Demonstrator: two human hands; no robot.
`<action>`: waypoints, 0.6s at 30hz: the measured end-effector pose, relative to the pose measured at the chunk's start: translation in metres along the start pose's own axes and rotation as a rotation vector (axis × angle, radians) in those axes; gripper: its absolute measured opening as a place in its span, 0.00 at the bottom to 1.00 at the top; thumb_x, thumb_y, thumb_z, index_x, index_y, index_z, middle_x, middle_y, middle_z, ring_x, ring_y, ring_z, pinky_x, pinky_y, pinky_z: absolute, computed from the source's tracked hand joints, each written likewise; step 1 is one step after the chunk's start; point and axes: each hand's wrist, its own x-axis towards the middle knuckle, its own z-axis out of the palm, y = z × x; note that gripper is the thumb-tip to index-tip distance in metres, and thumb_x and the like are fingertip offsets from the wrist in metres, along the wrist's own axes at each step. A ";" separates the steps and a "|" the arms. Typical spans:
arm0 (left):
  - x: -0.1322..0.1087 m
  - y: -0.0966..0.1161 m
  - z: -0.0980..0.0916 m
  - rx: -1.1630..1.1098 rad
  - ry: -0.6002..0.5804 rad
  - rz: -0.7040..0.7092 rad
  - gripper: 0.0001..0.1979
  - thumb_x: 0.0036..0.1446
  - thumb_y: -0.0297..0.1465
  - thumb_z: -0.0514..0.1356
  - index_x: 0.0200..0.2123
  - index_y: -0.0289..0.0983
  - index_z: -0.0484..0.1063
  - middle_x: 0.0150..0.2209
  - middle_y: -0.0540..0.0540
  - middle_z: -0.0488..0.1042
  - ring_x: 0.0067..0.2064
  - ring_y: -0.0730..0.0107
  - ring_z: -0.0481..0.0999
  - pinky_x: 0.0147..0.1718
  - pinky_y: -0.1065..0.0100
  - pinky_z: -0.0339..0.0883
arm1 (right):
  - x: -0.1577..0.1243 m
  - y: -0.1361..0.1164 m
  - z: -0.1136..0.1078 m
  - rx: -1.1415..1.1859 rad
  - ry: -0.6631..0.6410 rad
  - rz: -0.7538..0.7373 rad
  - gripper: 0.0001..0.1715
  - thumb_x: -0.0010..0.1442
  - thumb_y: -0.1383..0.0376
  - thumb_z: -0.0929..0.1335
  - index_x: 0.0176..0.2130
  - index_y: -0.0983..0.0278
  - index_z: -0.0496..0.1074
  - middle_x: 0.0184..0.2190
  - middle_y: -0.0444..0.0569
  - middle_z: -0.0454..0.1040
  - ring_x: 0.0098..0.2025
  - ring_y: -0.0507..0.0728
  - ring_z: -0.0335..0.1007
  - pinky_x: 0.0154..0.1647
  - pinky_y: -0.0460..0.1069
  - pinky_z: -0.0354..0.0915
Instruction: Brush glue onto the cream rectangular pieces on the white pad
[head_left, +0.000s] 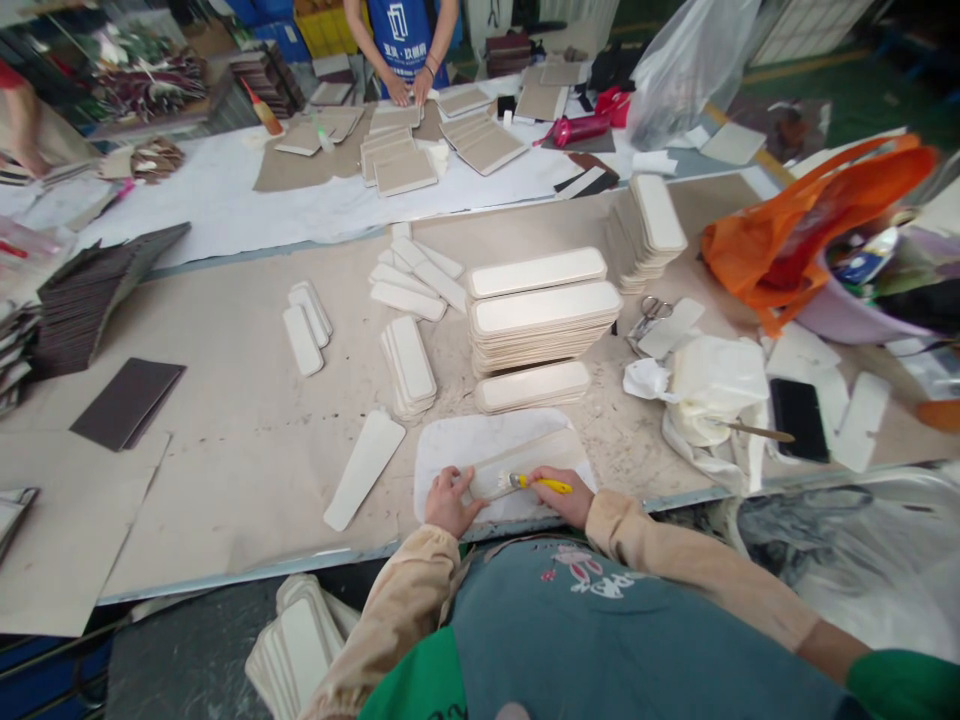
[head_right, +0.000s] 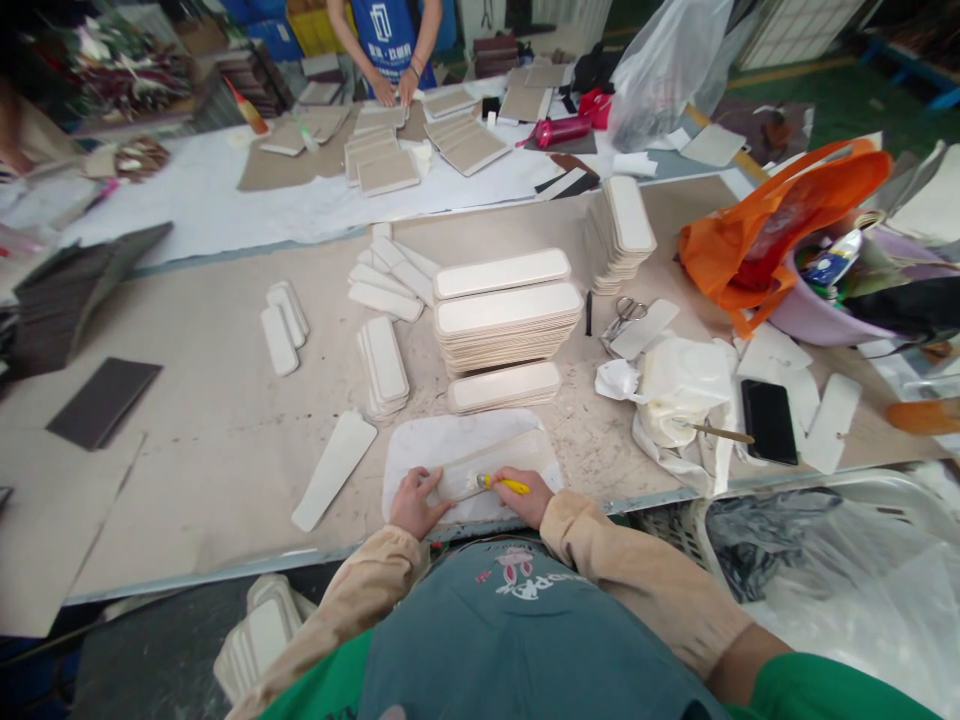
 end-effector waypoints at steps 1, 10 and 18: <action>0.000 0.000 0.001 0.003 0.001 -0.001 0.30 0.43 0.45 0.64 0.52 0.45 0.67 0.46 0.44 0.62 0.41 0.63 0.66 0.43 0.61 0.66 | -0.003 0.002 -0.008 -0.009 0.031 0.014 0.15 0.55 0.56 0.62 0.36 0.63 0.71 0.19 0.41 0.69 0.21 0.49 0.63 0.22 0.44 0.60; 0.000 0.001 0.002 -0.017 0.033 -0.001 0.29 0.43 0.44 0.65 0.50 0.45 0.69 0.45 0.44 0.63 0.41 0.63 0.66 0.43 0.60 0.65 | -0.007 -0.013 -0.013 0.070 0.050 0.012 0.15 0.55 0.57 0.62 0.37 0.63 0.71 0.20 0.42 0.71 0.20 0.50 0.64 0.23 0.44 0.61; 0.000 0.004 -0.002 -0.019 0.005 -0.027 0.30 0.42 0.42 0.66 0.51 0.45 0.68 0.46 0.44 0.62 0.41 0.64 0.66 0.44 0.62 0.65 | 0.019 -0.030 0.028 0.019 -0.141 -0.033 0.13 0.54 0.59 0.63 0.36 0.62 0.72 0.18 0.40 0.70 0.21 0.49 0.65 0.23 0.44 0.61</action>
